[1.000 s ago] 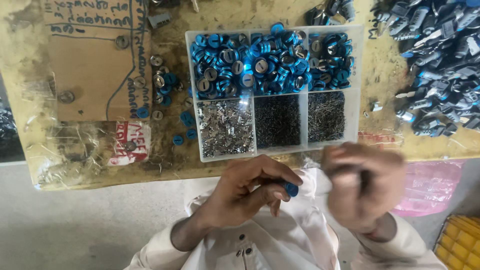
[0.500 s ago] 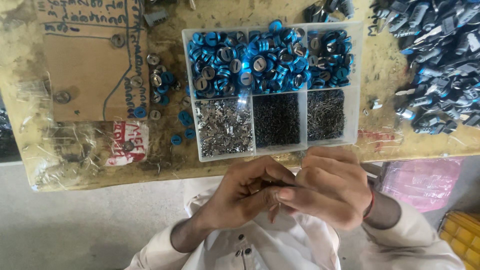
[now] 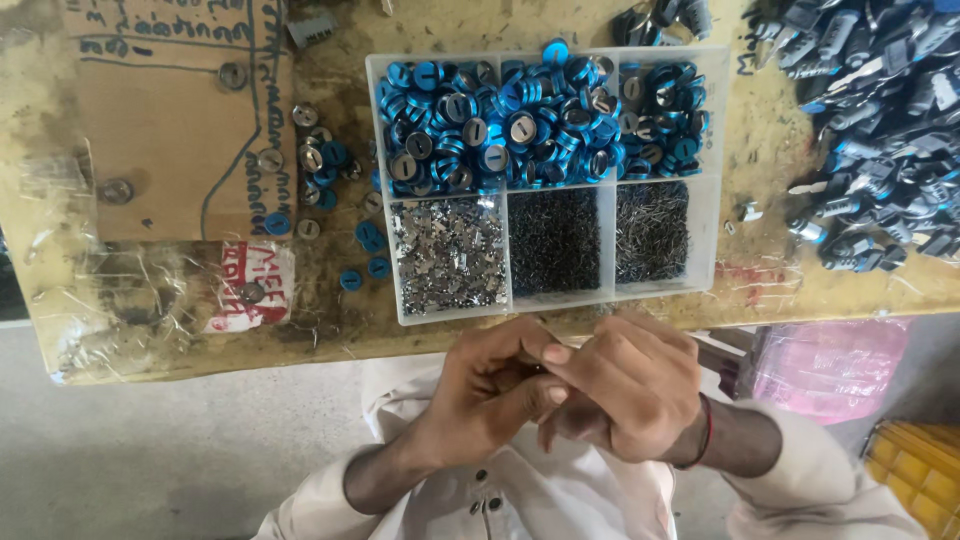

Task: The person assembles lock cylinders by hand at a workbench. They pick a blue lock housing, insert a metal key blank, add a small metal pin, and close the housing. The process is repeated for multiple units, with components drawn from a compartmentalized tray and finished assemblies placed on the table.

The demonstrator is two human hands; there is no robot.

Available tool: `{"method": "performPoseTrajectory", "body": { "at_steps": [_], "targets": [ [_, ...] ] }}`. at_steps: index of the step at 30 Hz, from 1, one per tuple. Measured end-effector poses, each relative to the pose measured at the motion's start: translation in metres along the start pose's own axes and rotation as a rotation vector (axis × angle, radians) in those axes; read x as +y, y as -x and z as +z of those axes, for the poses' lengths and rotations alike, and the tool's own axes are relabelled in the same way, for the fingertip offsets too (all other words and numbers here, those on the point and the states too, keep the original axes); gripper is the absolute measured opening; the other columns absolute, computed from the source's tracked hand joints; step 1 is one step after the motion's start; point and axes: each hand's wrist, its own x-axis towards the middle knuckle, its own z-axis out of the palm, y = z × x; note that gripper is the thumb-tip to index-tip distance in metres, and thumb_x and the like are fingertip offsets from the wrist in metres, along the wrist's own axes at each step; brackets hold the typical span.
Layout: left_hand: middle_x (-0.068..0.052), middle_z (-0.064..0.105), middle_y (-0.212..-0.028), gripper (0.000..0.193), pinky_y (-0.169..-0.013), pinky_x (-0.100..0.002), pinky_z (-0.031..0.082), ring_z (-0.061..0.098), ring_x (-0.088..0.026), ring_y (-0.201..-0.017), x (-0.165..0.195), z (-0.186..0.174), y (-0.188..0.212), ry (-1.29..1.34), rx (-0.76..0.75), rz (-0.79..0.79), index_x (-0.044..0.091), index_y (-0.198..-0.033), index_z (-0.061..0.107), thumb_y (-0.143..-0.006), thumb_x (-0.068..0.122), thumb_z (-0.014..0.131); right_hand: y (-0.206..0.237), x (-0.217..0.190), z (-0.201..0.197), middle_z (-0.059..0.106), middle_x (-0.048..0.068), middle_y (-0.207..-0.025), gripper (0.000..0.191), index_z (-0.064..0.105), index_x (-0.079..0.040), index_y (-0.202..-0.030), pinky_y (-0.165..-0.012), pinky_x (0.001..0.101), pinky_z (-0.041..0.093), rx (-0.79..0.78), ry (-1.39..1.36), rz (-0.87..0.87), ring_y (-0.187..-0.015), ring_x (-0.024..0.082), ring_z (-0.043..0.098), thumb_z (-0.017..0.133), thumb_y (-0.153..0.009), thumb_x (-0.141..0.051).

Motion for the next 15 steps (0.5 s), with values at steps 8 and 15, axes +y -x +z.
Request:
{"method": "performPoseTrajectory", "body": {
  "at_steps": [8, 15],
  "targets": [
    [-0.013, 0.066, -0.098, 0.021, -0.061, -0.026, 0.058, 0.066, -0.012, -0.075, 0.013, 0.001, -0.003, -0.012, 0.125, 0.025, -0.001, -0.118, 0.046, -0.108, 0.003, 0.064, 0.008, -0.008, 0.0, 0.058, 0.014, -0.105, 0.077, 0.043, 0.004, -0.146, -0.073, 0.0408, 0.052, -0.168, 0.032, 0.15, -0.089, 0.029, 0.061, 0.077, -0.081, -0.023],
    [-0.015, 0.071, -0.104, 0.042, -0.071, -0.026, 0.059, 0.068, -0.013, -0.082, 0.037, 0.007, -0.003, -0.226, 0.035, -0.011, 0.003, -0.149, 0.03, -0.114, 0.019, 0.046, -0.006, -0.001, -0.088, 0.064, 0.014, -0.113, 0.069, 0.046, 0.003, -0.149, -0.084, 0.0411, 0.055, -0.644, -0.226, 0.052, -0.101, 0.027, 0.066, 0.07, -0.086, -0.009]
  ]
}}
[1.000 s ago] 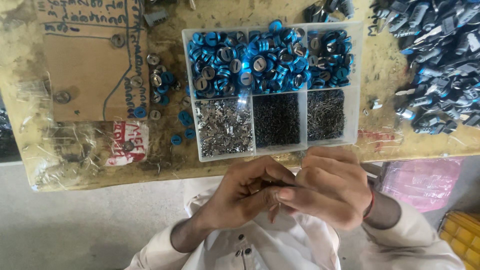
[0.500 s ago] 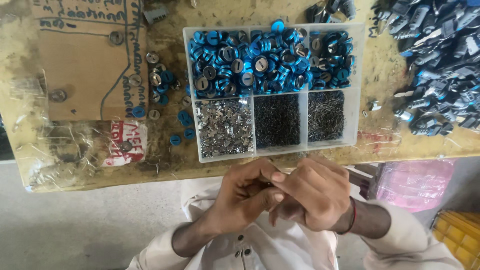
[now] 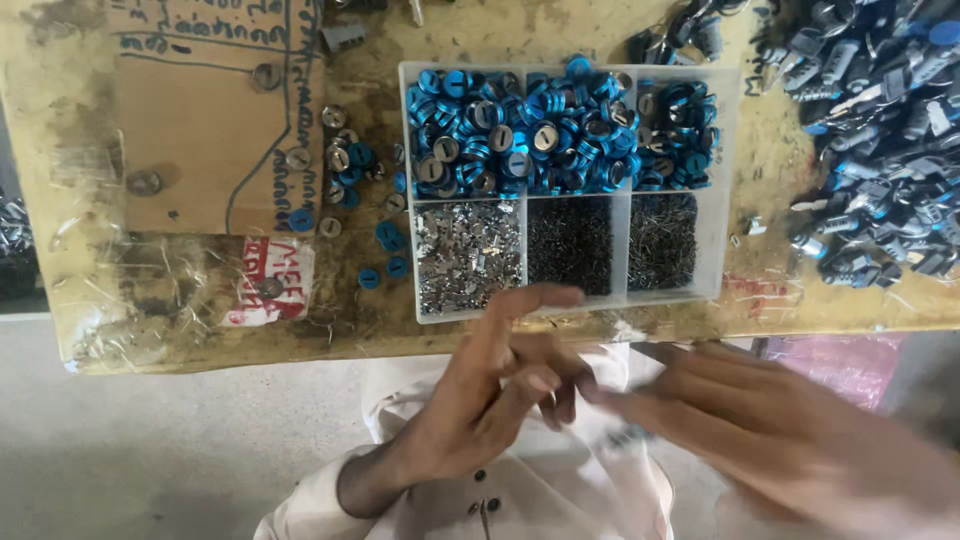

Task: The person assembles lock cylinders by hand at a workbench. They pick a blue lock housing, insert a metal key blank, add a small metal pin, and close the housing. The process is repeated for multiple units, with components drawn from a compartmentalized tray and finished assemblies placed on the table.

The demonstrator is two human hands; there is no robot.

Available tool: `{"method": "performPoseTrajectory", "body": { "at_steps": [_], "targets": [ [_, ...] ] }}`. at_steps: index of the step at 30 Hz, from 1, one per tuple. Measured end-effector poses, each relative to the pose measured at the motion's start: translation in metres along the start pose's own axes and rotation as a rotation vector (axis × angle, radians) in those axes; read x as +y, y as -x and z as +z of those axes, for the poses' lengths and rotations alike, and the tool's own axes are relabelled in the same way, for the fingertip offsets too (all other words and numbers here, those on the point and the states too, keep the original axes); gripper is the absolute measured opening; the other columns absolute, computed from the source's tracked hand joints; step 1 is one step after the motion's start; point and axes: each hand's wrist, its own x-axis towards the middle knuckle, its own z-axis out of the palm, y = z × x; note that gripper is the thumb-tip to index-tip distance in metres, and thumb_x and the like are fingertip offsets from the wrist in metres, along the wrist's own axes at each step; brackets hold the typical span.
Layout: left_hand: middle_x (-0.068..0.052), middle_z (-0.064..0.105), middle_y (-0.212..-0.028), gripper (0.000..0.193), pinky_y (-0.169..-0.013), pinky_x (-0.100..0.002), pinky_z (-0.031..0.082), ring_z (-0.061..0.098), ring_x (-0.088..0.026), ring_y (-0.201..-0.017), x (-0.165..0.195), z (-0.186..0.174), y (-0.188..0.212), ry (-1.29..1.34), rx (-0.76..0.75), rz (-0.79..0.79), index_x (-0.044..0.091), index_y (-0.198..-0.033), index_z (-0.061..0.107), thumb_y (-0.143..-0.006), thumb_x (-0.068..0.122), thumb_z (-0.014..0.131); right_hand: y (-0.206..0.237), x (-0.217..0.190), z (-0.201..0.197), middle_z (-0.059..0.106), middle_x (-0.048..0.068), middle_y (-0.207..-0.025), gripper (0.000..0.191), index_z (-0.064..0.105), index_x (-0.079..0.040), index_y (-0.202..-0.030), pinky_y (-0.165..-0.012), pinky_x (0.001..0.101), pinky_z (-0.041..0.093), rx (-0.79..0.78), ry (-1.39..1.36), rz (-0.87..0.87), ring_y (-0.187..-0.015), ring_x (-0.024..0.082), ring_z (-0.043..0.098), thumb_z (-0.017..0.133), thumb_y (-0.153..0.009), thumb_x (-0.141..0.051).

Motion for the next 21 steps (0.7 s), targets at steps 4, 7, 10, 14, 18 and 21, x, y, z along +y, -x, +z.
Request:
{"method": "performPoseTrajectory", "body": {
  "at_steps": [4, 7, 10, 14, 18, 21],
  "targets": [
    [-0.018, 0.07, -0.104, 0.049, -0.073, -0.03, 0.056, 0.062, -0.015, -0.082, 0.001, 0.0, -0.004, -0.078, 0.051, 0.009, 0.001, -0.156, 0.033, -0.116, 0.029, 0.043, -0.004, 0.049, -0.042, 0.066, 0.012, -0.106, 0.059, 0.053, -0.001, -0.143, -0.079, 0.0388, 0.054, 0.675, 0.165, 0.279, -0.093, 0.026, 0.066, 0.072, -0.088, -0.009],
    [-0.016, 0.071, -0.105, 0.046, -0.069, -0.029, 0.058, 0.063, -0.013, -0.079, -0.001, 0.003, -0.005, -0.078, 0.021, 0.034, 0.002, -0.153, 0.034, -0.114, 0.025, 0.043, -0.006, 0.101, -0.063, 0.067, 0.01, -0.101, 0.052, 0.058, -0.004, -0.138, -0.075, 0.037, 0.052, 0.862, 0.614, 0.569, -0.087, 0.025, 0.066, 0.073, -0.089, -0.009],
    [-0.017, 0.071, -0.106, 0.042, -0.073, -0.03, 0.059, 0.066, -0.015, -0.082, -0.001, 0.002, -0.003, -0.051, 0.038, 0.066, 0.002, -0.151, 0.035, -0.112, 0.017, 0.044, 0.02, 0.114, -0.067, 0.068, 0.008, -0.095, 0.045, 0.063, -0.008, -0.133, -0.071, 0.0352, 0.051, 0.811, 0.663, 0.609, -0.081, 0.024, 0.066, 0.075, -0.09, -0.009],
    [-0.014, 0.072, -0.103, 0.037, -0.069, -0.027, 0.055, 0.061, -0.012, -0.079, 0.0, -0.003, -0.008, -0.149, 0.018, 0.002, 0.002, -0.148, 0.041, -0.111, 0.01, 0.047, 0.019, 0.133, -0.066, 0.07, 0.006, -0.088, 0.036, 0.07, -0.012, -0.127, -0.065, 0.0328, 0.049, 0.674, 0.853, 0.516, -0.073, 0.022, 0.065, 0.076, -0.092, -0.009],
    [-0.011, 0.071, -0.097, 0.035, -0.065, -0.025, 0.054, 0.063, -0.01, -0.077, 0.001, -0.002, -0.012, -0.275, -0.026, -0.041, 0.003, -0.143, 0.047, -0.109, 0.006, 0.053, -0.008, 0.157, -0.06, 0.072, 0.003, -0.081, 0.028, 0.076, -0.017, -0.121, -0.059, 0.0305, 0.048, 0.633, 1.156, 0.476, -0.066, 0.021, 0.065, 0.078, -0.094, -0.009],
    [-0.01, 0.07, -0.097, 0.032, -0.068, -0.026, 0.055, 0.065, -0.011, -0.081, 0.002, 0.0, -0.014, -0.27, -0.045, -0.018, 0.002, -0.14, 0.052, -0.108, 0.002, 0.056, -0.004, 0.165, -0.063, 0.071, 0.004, -0.083, 0.026, 0.076, -0.015, -0.114, -0.059, 0.0334, 0.047, 0.647, 1.146, 0.435, -0.066, 0.023, 0.066, 0.08, -0.088, -0.011]
  ]
}}
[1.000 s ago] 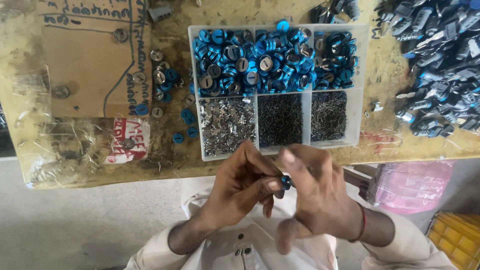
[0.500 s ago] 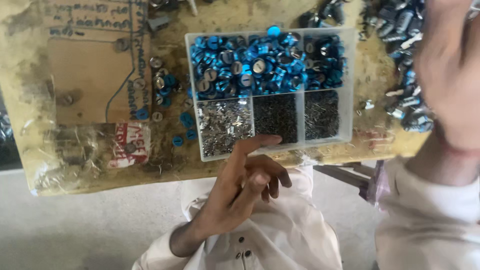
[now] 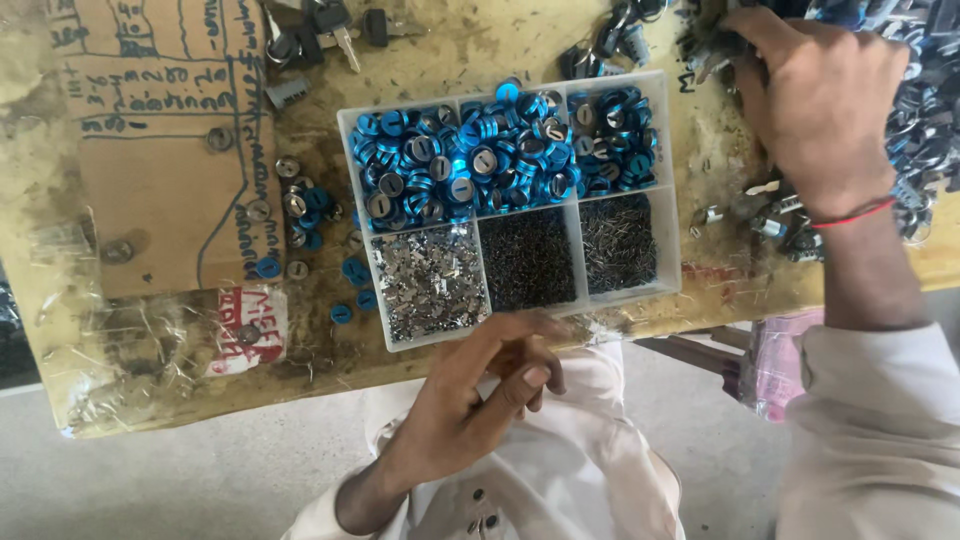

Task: The person assembles lock cylinders by hand at a workbench. They pick a blue lock housing, insert a metal key blank, add a small metal pin, and close the housing. The process is repeated for multiple units, with components drawn from a compartmentalized tray and finished assemblies placed on the table.

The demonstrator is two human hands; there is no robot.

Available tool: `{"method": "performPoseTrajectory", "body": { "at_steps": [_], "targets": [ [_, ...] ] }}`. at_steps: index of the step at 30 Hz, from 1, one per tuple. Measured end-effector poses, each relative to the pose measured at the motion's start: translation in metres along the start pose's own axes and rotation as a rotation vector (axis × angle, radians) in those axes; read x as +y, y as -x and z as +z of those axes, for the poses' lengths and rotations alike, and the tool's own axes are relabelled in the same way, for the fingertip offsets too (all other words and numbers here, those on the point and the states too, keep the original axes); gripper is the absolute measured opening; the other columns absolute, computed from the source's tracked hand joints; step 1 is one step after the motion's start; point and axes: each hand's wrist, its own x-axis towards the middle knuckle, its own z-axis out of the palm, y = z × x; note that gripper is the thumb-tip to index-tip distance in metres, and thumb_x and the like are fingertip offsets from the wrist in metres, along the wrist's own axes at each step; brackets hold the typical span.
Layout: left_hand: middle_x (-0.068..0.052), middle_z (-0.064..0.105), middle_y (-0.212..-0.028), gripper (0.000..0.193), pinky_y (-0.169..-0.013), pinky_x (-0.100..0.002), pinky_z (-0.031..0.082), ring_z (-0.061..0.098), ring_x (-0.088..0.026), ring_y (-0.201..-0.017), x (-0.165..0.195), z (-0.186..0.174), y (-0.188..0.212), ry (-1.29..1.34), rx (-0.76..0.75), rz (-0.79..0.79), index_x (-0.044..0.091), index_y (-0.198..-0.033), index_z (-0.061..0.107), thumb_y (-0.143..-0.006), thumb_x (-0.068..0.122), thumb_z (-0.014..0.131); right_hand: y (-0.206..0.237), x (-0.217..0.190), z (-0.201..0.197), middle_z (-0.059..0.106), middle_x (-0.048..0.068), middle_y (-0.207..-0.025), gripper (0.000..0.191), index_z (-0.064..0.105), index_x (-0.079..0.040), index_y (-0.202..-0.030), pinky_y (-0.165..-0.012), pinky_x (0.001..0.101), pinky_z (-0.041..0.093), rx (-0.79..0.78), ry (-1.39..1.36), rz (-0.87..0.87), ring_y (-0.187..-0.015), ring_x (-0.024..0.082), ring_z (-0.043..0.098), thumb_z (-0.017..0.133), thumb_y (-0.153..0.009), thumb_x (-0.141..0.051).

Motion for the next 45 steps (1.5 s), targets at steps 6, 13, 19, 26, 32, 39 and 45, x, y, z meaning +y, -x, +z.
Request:
{"method": "performPoseTrajectory", "body": {
  "at_steps": [6, 13, 19, 26, 32, 39, 45],
  "targets": [
    [-0.014, 0.071, -0.103, 0.029, -0.074, -0.03, 0.06, 0.072, -0.017, -0.092, 0.001, 0.003, 0.003, -0.016, 0.003, 0.085, 0.0, -0.136, 0.058, -0.107, -0.003, 0.058, 0.027, 0.031, -0.011, 0.068, 0.011, -0.109, 0.013, 0.062, -0.006, -0.125, -0.076, 0.0285, 0.049, -0.105, -0.984, 0.472, -0.085, 0.021, 0.064, 0.061, -0.114, -0.013],
    [-0.016, 0.059, -0.14, 0.059, -0.094, -0.032, 0.064, 0.067, -0.02, -0.113, 0.013, 0.017, -0.016, 0.018, 0.016, 0.147, 0.004, -0.157, 0.032, -0.105, 0.004, 0.059, 0.083, -0.031, -0.074, 0.068, 0.015, -0.102, 0.016, 0.063, -0.008, -0.117, -0.068, 0.039, 0.064, 0.0, -1.848, 0.67, -0.085, 0.025, 0.073, 0.058, -0.11, -0.022],
    [-0.015, 0.074, -0.11, 0.046, -0.081, -0.029, 0.068, 0.075, -0.018, -0.092, 0.022, 0.026, -0.026, 0.03, 0.165, -0.048, 0.007, -0.14, 0.061, -0.095, 0.006, 0.073, 0.085, -0.095, -0.099, 0.069, 0.026, -0.101, 0.031, 0.06, 0.004, -0.103, -0.071, 0.0437, 0.064, -0.38, -2.109, 0.525, -0.083, 0.034, 0.074, 0.069, -0.104, -0.025],
    [-0.015, 0.065, -0.12, 0.038, -0.081, -0.033, 0.065, 0.073, -0.027, -0.104, 0.022, 0.022, -0.022, -0.476, 0.265, 0.427, 0.006, -0.119, 0.065, -0.085, -0.001, 0.081, 0.069, -0.113, -0.099, 0.069, 0.025, -0.096, 0.025, 0.06, 0.002, -0.093, -0.07, 0.0413, 0.062, -0.41, -2.336, 0.555, -0.081, 0.031, 0.073, 0.071, -0.096, -0.02],
    [-0.011, 0.071, -0.118, 0.038, -0.086, -0.035, 0.065, 0.076, -0.026, -0.104, 0.016, 0.016, -0.014, -0.614, 0.284, 0.531, 0.003, -0.124, 0.066, -0.09, 0.003, 0.085, 0.061, -0.121, -0.113, 0.066, 0.015, -0.107, 0.04, 0.057, -0.001, -0.123, -0.076, 0.0316, 0.064, -0.457, -1.857, 0.67, -0.089, 0.02, 0.073, 0.071, -0.086, 0.006],
    [-0.01, 0.073, -0.116, 0.036, -0.087, -0.031, 0.067, 0.077, -0.022, -0.103, 0.007, 0.014, -0.008, -0.612, 0.347, 0.529, 0.005, -0.121, 0.069, -0.089, 0.003, 0.086, 0.051, -0.135, -0.118, 0.072, 0.007, -0.113, 0.044, 0.065, -0.002, -0.117, -0.083, 0.025, 0.061, -0.396, -1.4, 0.306, -0.099, 0.014, 0.074, 0.084, -0.077, -0.001],
    [-0.01, 0.074, -0.116, 0.035, -0.088, -0.031, 0.067, 0.078, -0.022, -0.105, 0.002, 0.018, -0.002, -0.608, 0.408, 0.561, 0.005, -0.119, 0.069, -0.089, 0.002, 0.086, 0.057, -0.144, -0.117, 0.07, 0.008, -0.111, 0.038, 0.065, -0.002, -0.113, -0.083, 0.0241, 0.06, -0.369, -1.493, 0.403, -0.096, 0.013, 0.072, 0.083, -0.08, 0.002]
  ]
}}
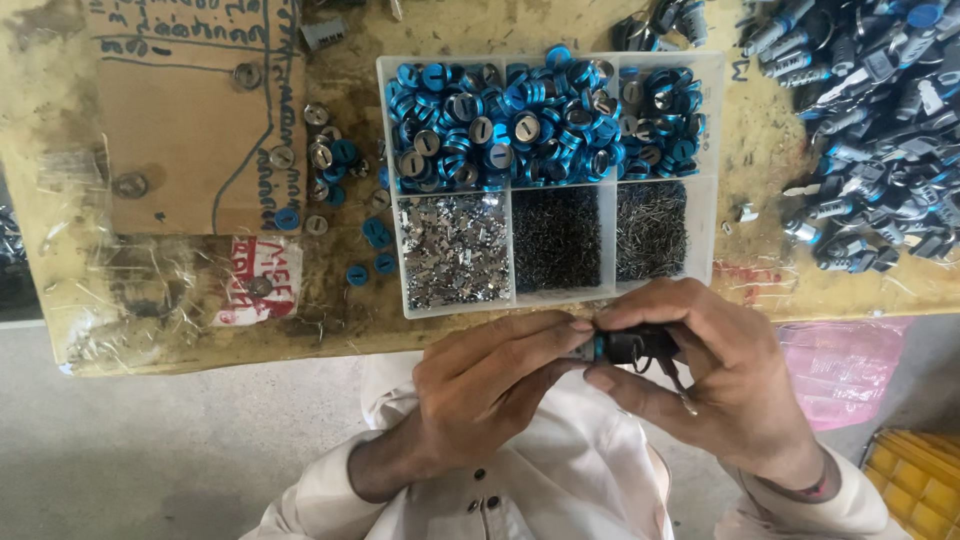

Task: The person assembles lock cylinders by hand at a workbench. They pick a blue lock housing, insert a metal key blank, add a small metal pin, and close the housing. The process is repeated for multiple units, with components drawn from a compartmentalized tray and finished assemblies placed on the table.

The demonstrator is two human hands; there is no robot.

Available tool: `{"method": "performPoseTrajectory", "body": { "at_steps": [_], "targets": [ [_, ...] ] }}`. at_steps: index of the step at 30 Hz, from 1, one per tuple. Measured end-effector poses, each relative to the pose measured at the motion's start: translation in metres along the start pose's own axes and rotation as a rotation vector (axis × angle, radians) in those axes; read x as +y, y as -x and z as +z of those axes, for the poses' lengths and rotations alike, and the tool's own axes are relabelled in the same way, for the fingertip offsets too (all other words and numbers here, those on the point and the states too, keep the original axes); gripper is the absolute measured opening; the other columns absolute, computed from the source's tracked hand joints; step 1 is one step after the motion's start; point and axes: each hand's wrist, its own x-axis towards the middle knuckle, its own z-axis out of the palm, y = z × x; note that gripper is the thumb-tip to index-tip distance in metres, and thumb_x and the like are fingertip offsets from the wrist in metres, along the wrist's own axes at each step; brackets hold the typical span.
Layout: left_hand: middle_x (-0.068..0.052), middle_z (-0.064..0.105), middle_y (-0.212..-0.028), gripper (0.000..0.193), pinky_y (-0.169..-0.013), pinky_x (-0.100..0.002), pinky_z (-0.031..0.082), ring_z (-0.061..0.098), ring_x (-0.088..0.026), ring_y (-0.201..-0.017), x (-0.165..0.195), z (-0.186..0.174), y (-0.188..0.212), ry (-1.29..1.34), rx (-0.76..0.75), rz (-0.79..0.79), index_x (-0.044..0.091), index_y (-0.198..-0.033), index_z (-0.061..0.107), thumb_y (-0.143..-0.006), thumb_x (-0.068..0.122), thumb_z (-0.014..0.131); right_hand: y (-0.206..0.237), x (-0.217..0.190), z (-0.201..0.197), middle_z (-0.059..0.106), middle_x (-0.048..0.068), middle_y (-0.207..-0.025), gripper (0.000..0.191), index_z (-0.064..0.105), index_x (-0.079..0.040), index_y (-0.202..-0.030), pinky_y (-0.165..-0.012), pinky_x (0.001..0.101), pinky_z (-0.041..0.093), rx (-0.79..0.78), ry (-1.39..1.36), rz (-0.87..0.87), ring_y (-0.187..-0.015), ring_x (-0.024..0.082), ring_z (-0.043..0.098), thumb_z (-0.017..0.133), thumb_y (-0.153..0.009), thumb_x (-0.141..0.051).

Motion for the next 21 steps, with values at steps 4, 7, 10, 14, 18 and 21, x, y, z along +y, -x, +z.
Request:
{"method": "performPoseTrajectory", "body": {
  "at_steps": [4, 7, 10, 14, 18, 21],
  "targets": [
    [-0.011, 0.074, -0.117, 0.034, -0.088, -0.031, 0.067, 0.079, -0.023, -0.105, -0.003, -0.005, 0.003, 0.048, -0.044, 0.005, 0.002, -0.12, 0.068, -0.09, 0.001, 0.085, 0.0, -0.004, -0.003, 0.072, 0.008, -0.11, 0.034, 0.066, 0.0, -0.114, -0.084, 0.0246, 0.061, -0.035, -0.022, -0.003, -0.097, 0.013, 0.073, 0.079, -0.083, 0.004],
    [-0.013, 0.073, -0.116, 0.033, -0.085, -0.03, 0.066, 0.078, -0.023, -0.102, -0.006, -0.005, 0.003, 0.078, -0.018, 0.04, 0.004, -0.119, 0.069, -0.09, 0.0, 0.084, -0.002, -0.01, -0.003, 0.074, 0.008, -0.108, 0.032, 0.067, -0.002, -0.115, -0.082, 0.0252, 0.06, -0.033, -0.057, 0.016, -0.096, 0.013, 0.073, 0.077, -0.086, 0.005],
    [-0.013, 0.073, -0.113, 0.031, -0.081, -0.029, 0.064, 0.077, -0.022, -0.097, -0.008, -0.005, 0.0, 0.121, 0.007, 0.018, 0.004, -0.117, 0.069, -0.09, -0.001, 0.084, -0.007, -0.015, -0.001, 0.075, 0.005, -0.106, 0.041, 0.066, -0.005, -0.118, -0.079, 0.0238, 0.063, -0.056, 0.045, -0.028, -0.092, 0.011, 0.077, 0.082, -0.081, -0.001],
    [-0.013, 0.071, -0.112, 0.029, -0.079, -0.028, 0.062, 0.076, -0.022, -0.099, -0.003, -0.012, -0.004, 0.128, -0.026, 0.015, 0.004, -0.115, 0.069, -0.09, -0.006, 0.082, -0.01, -0.02, 0.004, 0.076, 0.004, -0.108, 0.039, 0.067, -0.011, -0.111, -0.075, 0.0236, 0.062, -0.007, 0.289, -0.15, -0.093, 0.012, 0.077, 0.088, -0.078, -0.007],
    [-0.013, 0.072, -0.117, 0.031, -0.086, -0.03, 0.064, 0.077, -0.024, -0.103, 0.004, -0.023, -0.007, 0.24, -0.074, -0.038, 0.004, -0.117, 0.068, -0.091, -0.008, 0.08, -0.008, -0.027, 0.003, 0.075, 0.003, -0.105, 0.038, 0.068, -0.012, -0.108, -0.071, 0.0239, 0.061, -0.024, 0.353, -0.202, -0.09, 0.012, 0.077, 0.089, -0.076, -0.009],
    [-0.012, 0.072, -0.117, 0.031, -0.085, -0.028, 0.065, 0.077, -0.023, -0.105, 0.01, -0.027, -0.005, 0.232, -0.067, -0.042, 0.005, -0.115, 0.069, -0.091, -0.008, 0.082, -0.007, -0.03, 0.003, 0.074, 0.005, -0.105, 0.037, 0.067, -0.01, -0.107, -0.075, 0.0256, 0.062, -0.026, 0.382, -0.261, -0.094, 0.015, 0.077, 0.086, -0.076, -0.006]
  ]
}}
